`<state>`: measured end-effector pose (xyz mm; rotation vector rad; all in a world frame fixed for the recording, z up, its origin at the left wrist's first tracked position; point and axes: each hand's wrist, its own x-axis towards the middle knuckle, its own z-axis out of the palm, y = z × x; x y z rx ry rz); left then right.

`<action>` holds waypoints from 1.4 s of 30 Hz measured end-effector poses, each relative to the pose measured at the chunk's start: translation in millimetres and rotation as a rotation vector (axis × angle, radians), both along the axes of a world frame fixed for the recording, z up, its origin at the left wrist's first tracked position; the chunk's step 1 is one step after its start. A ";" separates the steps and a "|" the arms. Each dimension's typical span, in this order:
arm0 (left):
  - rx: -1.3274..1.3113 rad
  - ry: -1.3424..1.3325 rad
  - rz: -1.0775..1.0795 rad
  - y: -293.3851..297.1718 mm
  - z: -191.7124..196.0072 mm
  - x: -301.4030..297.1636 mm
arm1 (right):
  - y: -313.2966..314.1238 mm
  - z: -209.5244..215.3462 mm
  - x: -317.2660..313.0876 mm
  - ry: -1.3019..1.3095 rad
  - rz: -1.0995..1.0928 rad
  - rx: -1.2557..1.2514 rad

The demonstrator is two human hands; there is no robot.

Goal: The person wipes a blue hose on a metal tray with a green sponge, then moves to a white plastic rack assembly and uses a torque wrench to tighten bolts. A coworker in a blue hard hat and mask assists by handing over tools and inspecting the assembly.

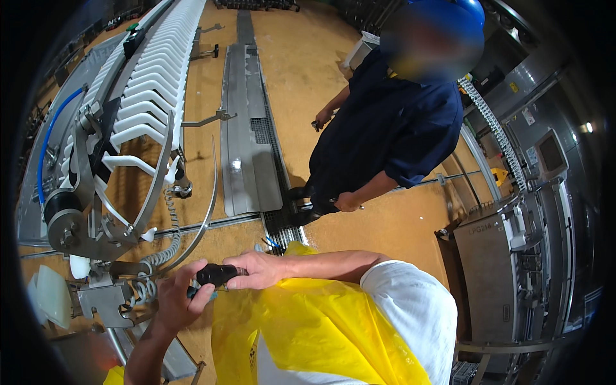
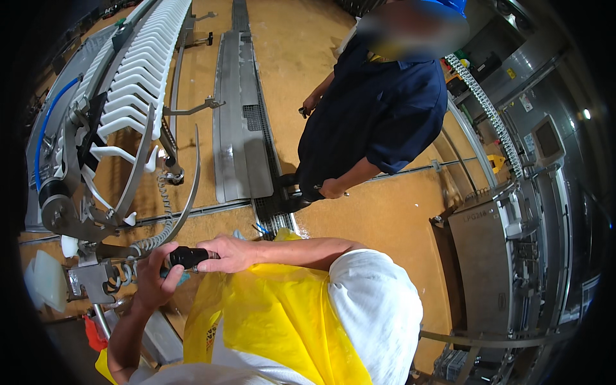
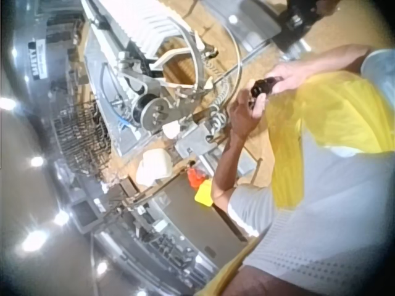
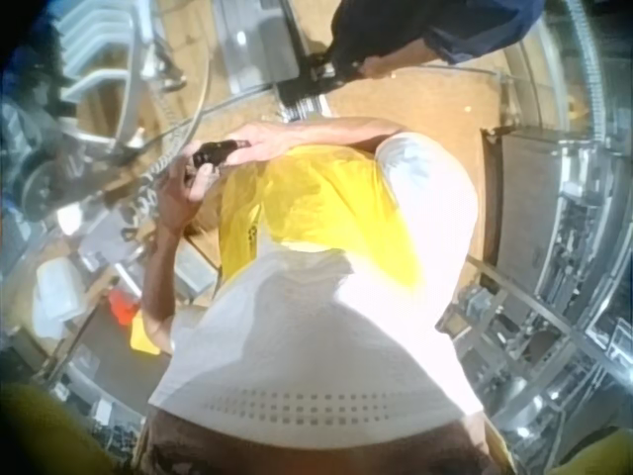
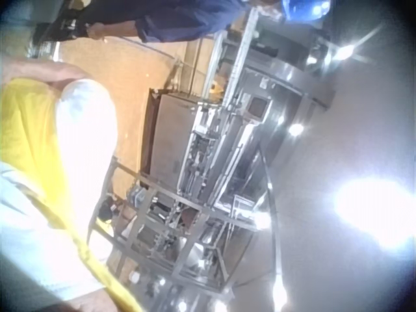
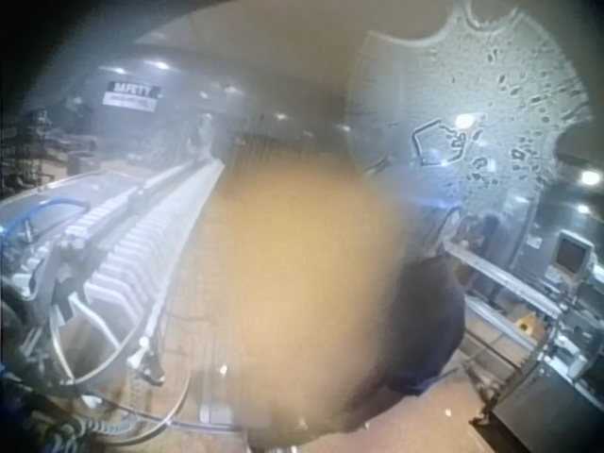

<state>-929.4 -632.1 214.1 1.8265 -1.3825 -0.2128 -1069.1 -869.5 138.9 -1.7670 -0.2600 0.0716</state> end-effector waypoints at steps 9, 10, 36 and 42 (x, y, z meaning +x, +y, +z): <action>-0.055 0.082 0.037 1.7 1.2 2.5 | -2.0 -1.7 1.7 -0.001 -0.018 0.016; -0.056 0.057 0.036 1.6 2.5 3.0 | -2.4 -0.5 1.3 0.008 -0.020 0.004; -0.032 0.115 0.039 -7.5 10.8 0.9 | -7.3 0.9 1.8 0.062 -0.029 0.006; 0.009 0.102 0.047 -9.8 7.2 0.3 | -5.3 -4.1 3.1 0.001 -0.018 0.033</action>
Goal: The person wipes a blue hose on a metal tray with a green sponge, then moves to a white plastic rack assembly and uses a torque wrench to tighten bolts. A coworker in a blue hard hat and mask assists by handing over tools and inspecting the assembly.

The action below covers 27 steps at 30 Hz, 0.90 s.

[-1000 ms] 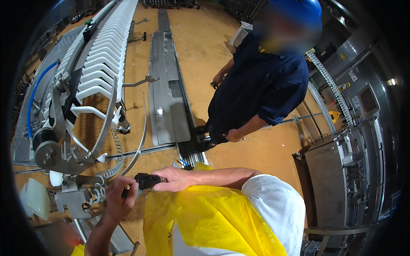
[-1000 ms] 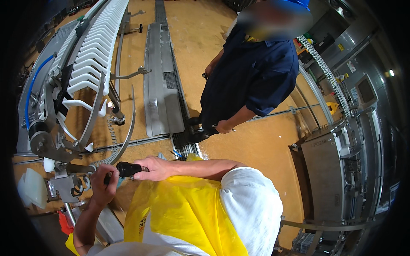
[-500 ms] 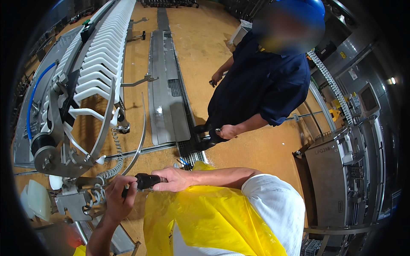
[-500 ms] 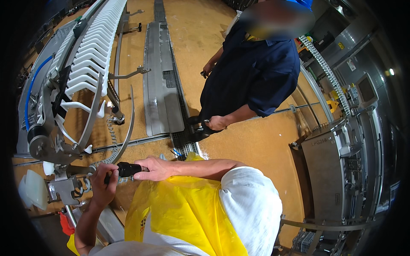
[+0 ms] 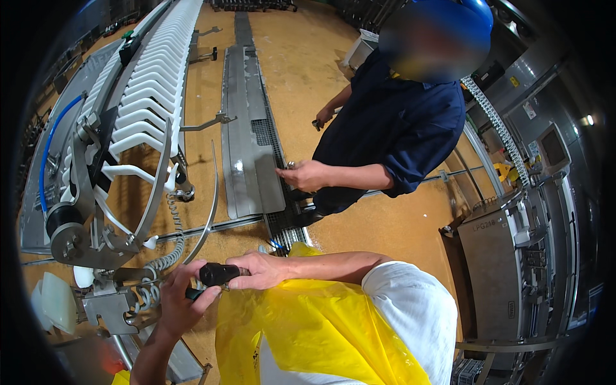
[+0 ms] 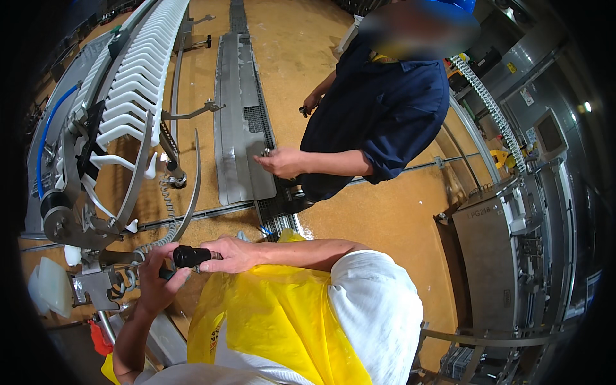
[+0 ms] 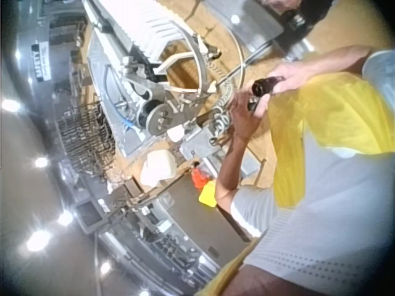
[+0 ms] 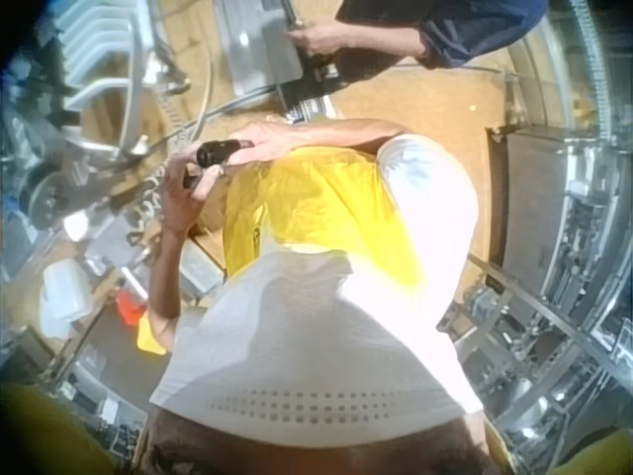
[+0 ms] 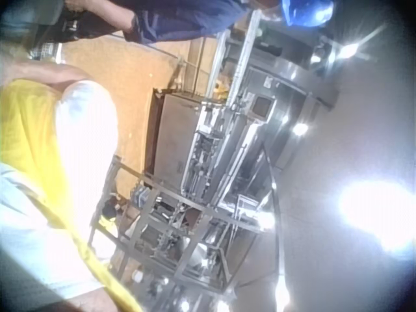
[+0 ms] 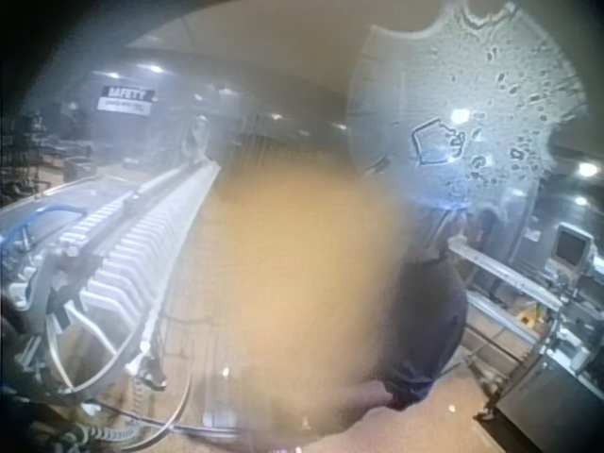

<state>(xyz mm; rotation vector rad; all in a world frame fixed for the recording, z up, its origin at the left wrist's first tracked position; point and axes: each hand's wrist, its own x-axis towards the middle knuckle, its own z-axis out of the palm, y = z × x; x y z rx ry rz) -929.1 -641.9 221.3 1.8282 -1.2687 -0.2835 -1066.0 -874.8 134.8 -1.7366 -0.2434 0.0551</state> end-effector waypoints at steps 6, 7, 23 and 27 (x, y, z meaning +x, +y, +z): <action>0.027 0.084 0.006 3.4 -8.8 -0.5 | -2.6 2.1 -1.0 0.046 -0.008 -0.023; 0.043 0.098 0.018 5.0 -11.1 -1.2 | -2.8 0.7 -0.8 0.039 -0.024 -0.013; 0.281 0.067 -0.106 2.3 13.1 -0.1 | -86.0 -3.0 38.9 -0.013 -0.681 0.284; 0.161 -0.109 -0.171 6.3 17.6 -4.1 | -107.2 23.9 55.2 -0.102 -0.862 0.311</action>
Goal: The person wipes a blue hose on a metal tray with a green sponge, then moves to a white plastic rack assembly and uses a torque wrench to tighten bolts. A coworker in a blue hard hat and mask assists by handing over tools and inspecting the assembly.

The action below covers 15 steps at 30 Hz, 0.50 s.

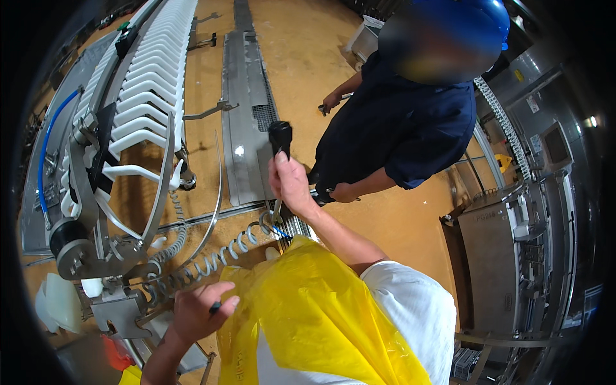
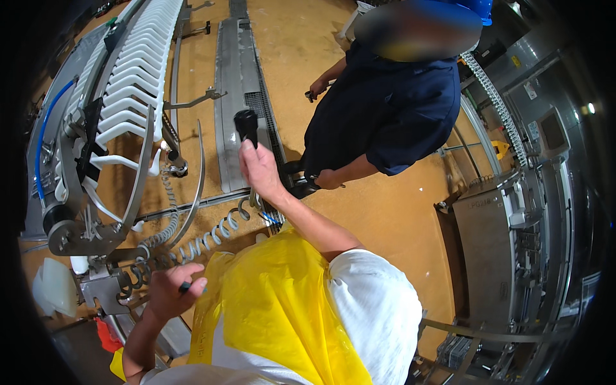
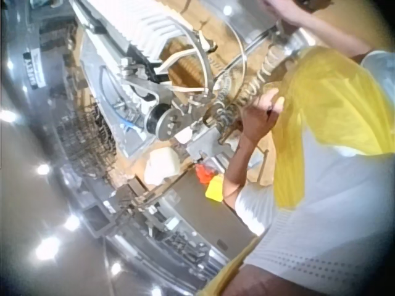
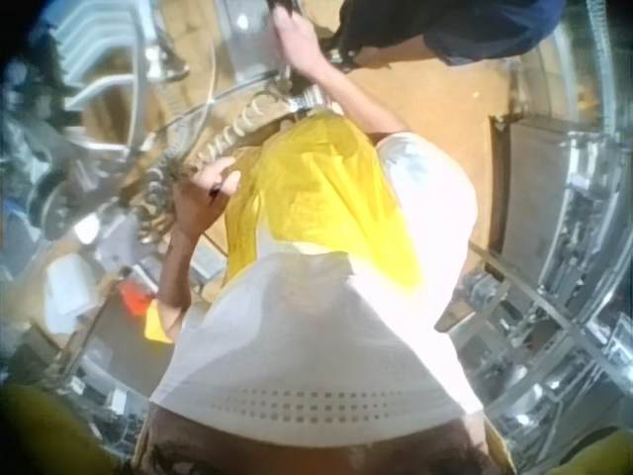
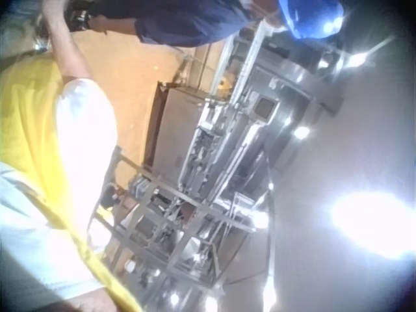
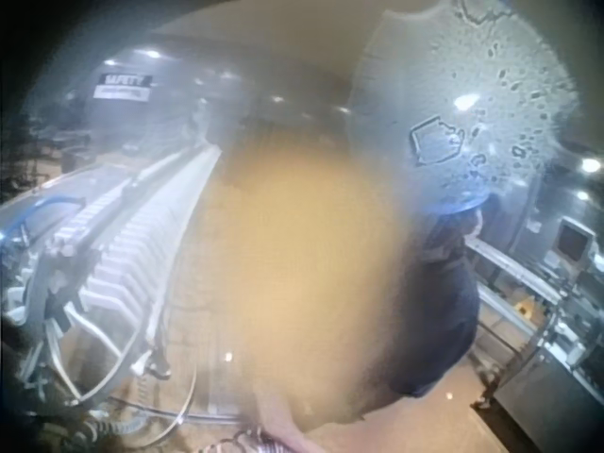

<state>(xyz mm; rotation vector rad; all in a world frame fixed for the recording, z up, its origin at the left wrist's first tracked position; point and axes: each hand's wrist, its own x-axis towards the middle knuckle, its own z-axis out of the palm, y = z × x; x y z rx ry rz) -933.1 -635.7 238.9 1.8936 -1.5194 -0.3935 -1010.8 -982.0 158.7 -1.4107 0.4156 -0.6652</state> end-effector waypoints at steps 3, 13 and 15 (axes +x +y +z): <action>-0.221 -0.013 -0.063 4.4 8.8 -3.9 | -11.9 10.6 7.5 -0.032 -0.076 0.087; -0.122 -0.409 0.038 60.4 115.0 21.9 | -20.2 36.0 18.5 -0.072 -0.096 0.060; -0.195 -0.594 0.105 68.9 130.8 42.1 | -22.9 32.0 21.1 -0.078 -0.083 0.068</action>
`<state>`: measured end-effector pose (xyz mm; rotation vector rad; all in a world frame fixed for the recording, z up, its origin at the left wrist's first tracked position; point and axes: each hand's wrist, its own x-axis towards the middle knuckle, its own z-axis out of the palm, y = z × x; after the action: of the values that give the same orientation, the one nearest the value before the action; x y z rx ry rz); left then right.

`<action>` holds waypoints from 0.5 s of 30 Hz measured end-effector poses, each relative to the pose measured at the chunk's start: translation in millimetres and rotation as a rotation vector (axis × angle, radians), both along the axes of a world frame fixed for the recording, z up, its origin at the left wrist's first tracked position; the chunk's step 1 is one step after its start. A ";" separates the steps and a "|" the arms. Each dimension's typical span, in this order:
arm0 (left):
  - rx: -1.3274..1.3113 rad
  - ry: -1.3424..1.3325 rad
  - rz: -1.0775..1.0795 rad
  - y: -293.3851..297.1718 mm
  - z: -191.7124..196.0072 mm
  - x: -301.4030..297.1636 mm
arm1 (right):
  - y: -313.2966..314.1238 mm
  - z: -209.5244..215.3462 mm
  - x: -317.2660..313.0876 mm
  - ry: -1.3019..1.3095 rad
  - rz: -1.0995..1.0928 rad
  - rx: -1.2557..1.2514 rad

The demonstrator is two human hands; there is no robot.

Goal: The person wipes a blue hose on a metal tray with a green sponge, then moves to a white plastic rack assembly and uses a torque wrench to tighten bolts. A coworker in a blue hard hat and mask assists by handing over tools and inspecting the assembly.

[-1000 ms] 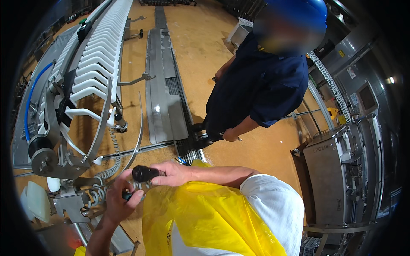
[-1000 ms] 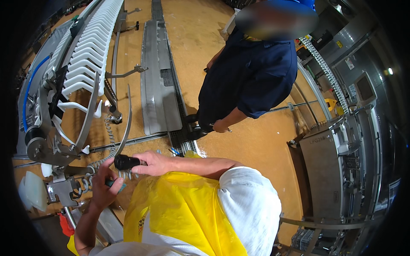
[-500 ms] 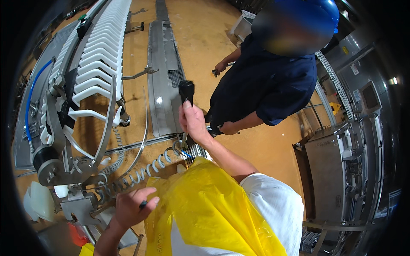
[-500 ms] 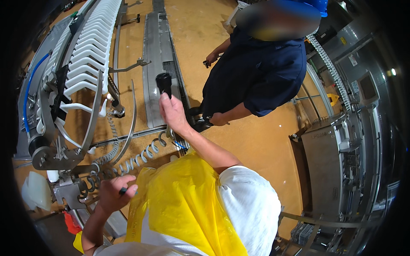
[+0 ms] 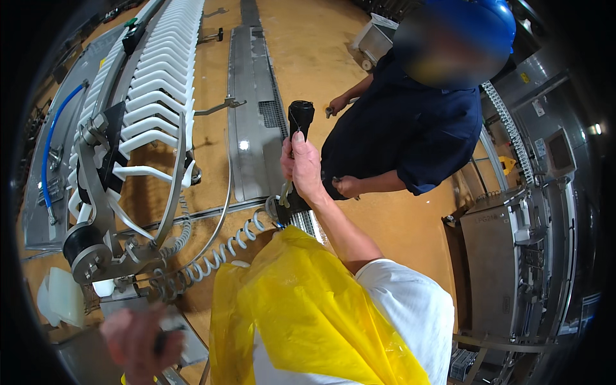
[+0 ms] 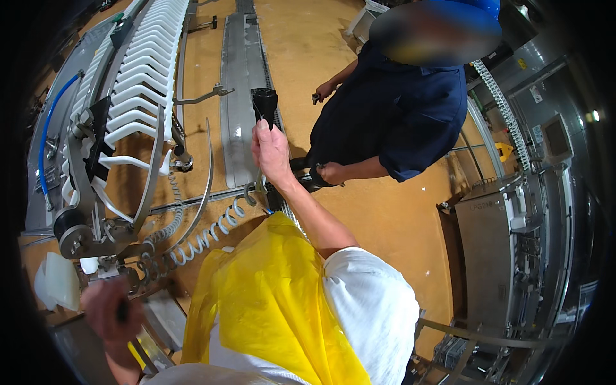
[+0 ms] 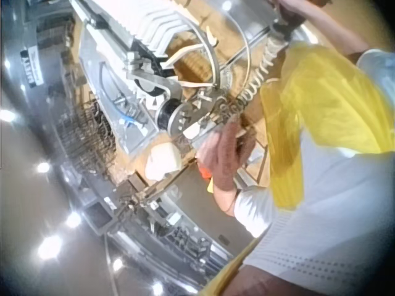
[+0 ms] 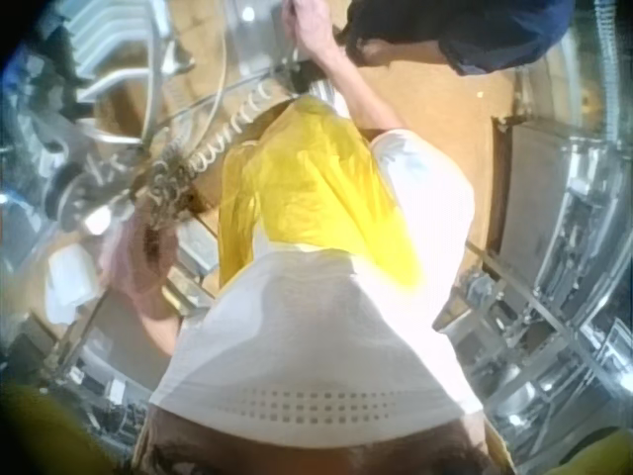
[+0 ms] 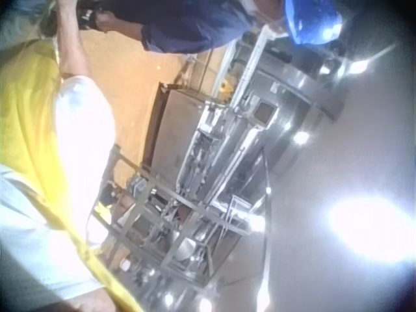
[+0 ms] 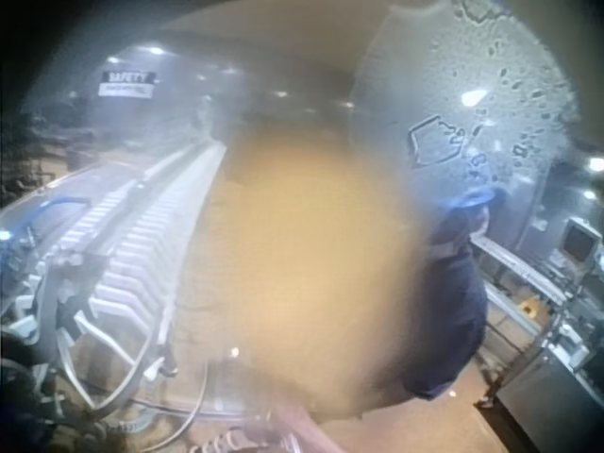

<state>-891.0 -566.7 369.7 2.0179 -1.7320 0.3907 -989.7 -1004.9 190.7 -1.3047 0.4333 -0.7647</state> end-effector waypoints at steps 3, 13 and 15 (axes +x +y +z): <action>-0.163 -0.078 0.177 13.6 11.6 39.4 | -8.4 -8.0 10.5 -0.012 0.049 -0.017; -0.164 0.082 0.398 -77.3 73.3 168.2 | -62.5 -13.6 3.0 -0.125 0.094 0.019; -0.130 0.106 0.372 -105.6 66.4 186.2 | -74.4 -16.6 -3.7 -0.121 0.089 0.008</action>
<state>-704.8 -672.3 436.0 2.2192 -1.2332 0.4908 -993.4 -1079.3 174.1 -1.2547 0.2788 -0.7623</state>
